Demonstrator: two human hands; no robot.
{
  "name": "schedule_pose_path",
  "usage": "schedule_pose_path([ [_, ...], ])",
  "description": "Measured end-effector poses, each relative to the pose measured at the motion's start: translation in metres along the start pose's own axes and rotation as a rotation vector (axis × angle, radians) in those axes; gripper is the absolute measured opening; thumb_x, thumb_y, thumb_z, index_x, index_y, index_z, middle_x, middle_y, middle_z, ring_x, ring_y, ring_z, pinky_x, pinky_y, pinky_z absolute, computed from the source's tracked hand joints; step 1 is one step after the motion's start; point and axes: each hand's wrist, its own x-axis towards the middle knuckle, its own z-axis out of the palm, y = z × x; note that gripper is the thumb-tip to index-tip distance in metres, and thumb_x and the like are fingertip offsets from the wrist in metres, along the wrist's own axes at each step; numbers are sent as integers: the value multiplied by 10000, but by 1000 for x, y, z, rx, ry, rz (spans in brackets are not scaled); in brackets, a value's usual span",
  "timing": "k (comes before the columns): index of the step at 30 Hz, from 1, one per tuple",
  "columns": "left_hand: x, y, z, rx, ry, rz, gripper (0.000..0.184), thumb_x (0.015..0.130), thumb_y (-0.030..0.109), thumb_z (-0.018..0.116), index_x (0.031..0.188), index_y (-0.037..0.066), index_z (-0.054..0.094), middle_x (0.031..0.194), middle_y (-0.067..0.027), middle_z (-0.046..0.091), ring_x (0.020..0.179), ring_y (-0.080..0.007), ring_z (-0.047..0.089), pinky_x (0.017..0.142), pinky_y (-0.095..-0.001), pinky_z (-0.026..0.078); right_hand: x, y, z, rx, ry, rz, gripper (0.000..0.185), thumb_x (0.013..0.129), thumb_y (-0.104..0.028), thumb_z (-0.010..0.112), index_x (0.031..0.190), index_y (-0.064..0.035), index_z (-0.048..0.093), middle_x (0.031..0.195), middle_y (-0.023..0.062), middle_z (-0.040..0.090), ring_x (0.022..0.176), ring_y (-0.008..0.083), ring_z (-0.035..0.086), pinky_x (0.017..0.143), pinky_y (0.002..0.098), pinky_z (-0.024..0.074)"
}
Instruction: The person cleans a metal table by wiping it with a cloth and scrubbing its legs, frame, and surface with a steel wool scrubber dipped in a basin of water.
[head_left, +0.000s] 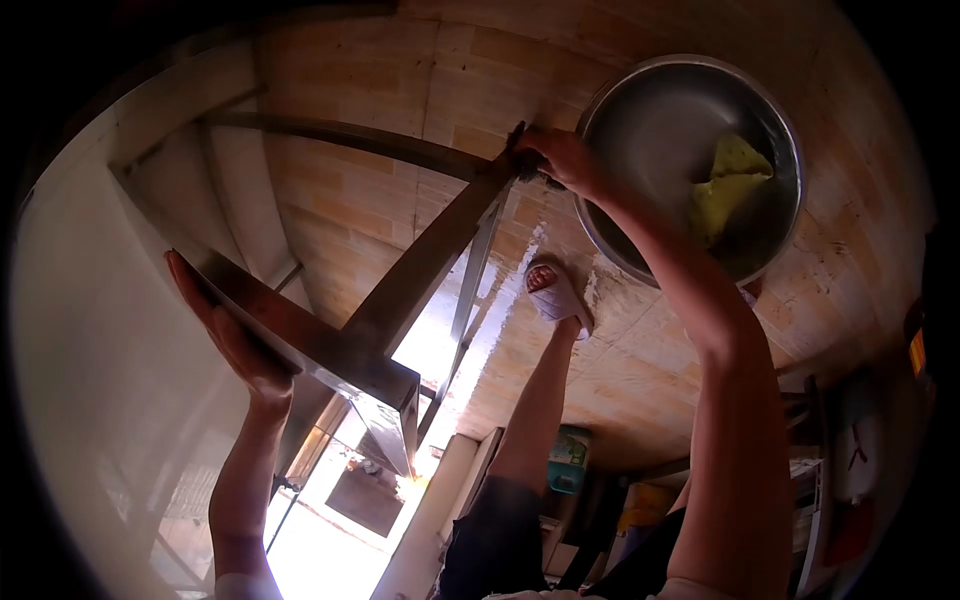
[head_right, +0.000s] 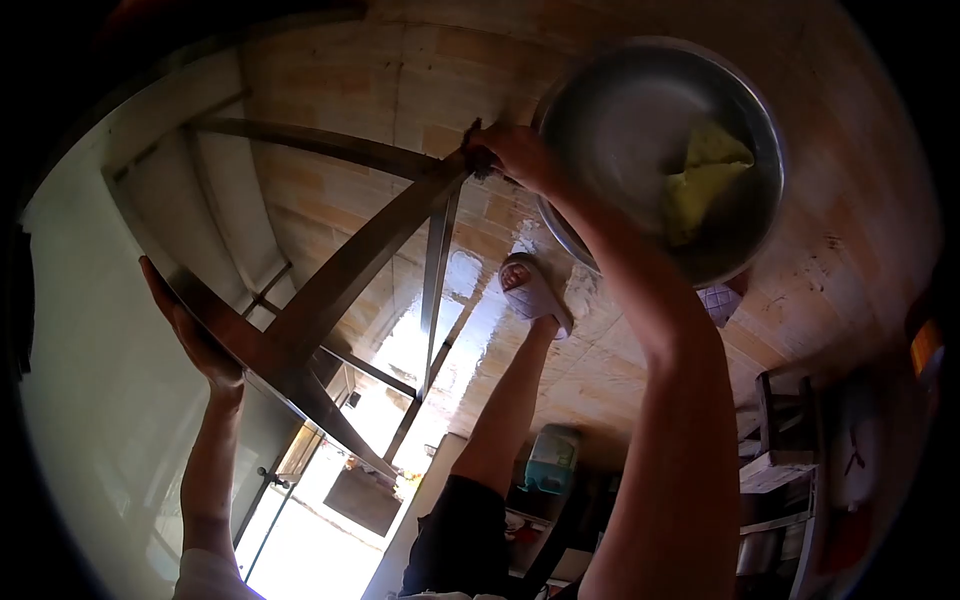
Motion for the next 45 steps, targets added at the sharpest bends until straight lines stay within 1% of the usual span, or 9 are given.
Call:
schedule_pose_path([
  [8,6,7,3,-142,79,-56,584,941,322,248,1404,-10,119,1480,-118,111,1365,-222,89,1093,-332,67,-3,-37,-4,-56,50,-97,316,742,10,562,1042,-83,527,908,137,579,858,312,590,700,370,488],
  [12,7,12,4,-282,113,-109,583,939,315,256,1405,-8,122,1481,-114,115,1365,-217,92,1093,-324,61,23,6,11,-495,-69,74,264,778,-77,545,1040,-76,511,827,155,592,817,323,603,676,404,500],
  [19,7,29,16,-822,284,-213,576,932,300,247,1400,-18,138,1477,-127,123,1366,-229,90,1092,-320,53,56,54,45,-558,-303,299,183,763,-50,540,942,-40,504,794,166,605,791,344,609,661,425,489],
  [24,13,22,2,-16,74,12,595,915,305,213,1388,-49,140,1466,-186,111,1366,-281,77,1092,-352,56,34,22,27,-370,-167,124,210,789,-73,533,982,-18,469,845,168,595,802,330,606,673,424,490],
  [27,10,13,2,-48,82,-14,593,917,309,214,1388,-46,143,1467,-183,112,1366,-280,77,1093,-355,56,11,-53,-5,-251,-20,-100,132,807,-83,472,929,-43,438,851,159,532,864,339,546,716,419,456],
  [30,4,9,0,-80,78,-32,592,920,313,214,1388,-43,147,1467,-180,114,1367,-280,77,1093,-358,57,19,-23,2,-206,-6,-142,145,804,-92,472,937,-44,442,836,161,539,835,345,549,697,416,451],
  [34,1,5,2,-103,74,-32,591,923,319,214,1388,-40,152,1468,-176,116,1367,-279,77,1094,-361,58,42,26,28,-340,-258,227,123,866,-133,438,949,-42,439,804,167,545,804,363,550,681,417,444],
  [40,2,7,-1,-27,69,-6,588,928,327,214,1389,-34,159,1469,-170,119,1367,-277,76,1095,-367,59,5,-63,-6,-205,71,-200,262,734,-28,544,982,-59,464,865,154,539,836,332,550,674,392,472],
  [45,6,6,-5,217,-11,184,592,930,339,209,1389,-33,162,1469,-170,117,1367,-281,75,1095,-375,62,-14,-144,-40,-111,56,-374,203,762,-37,536,954,-56,474,858,119,533,858,282,553,659,364,500],
])
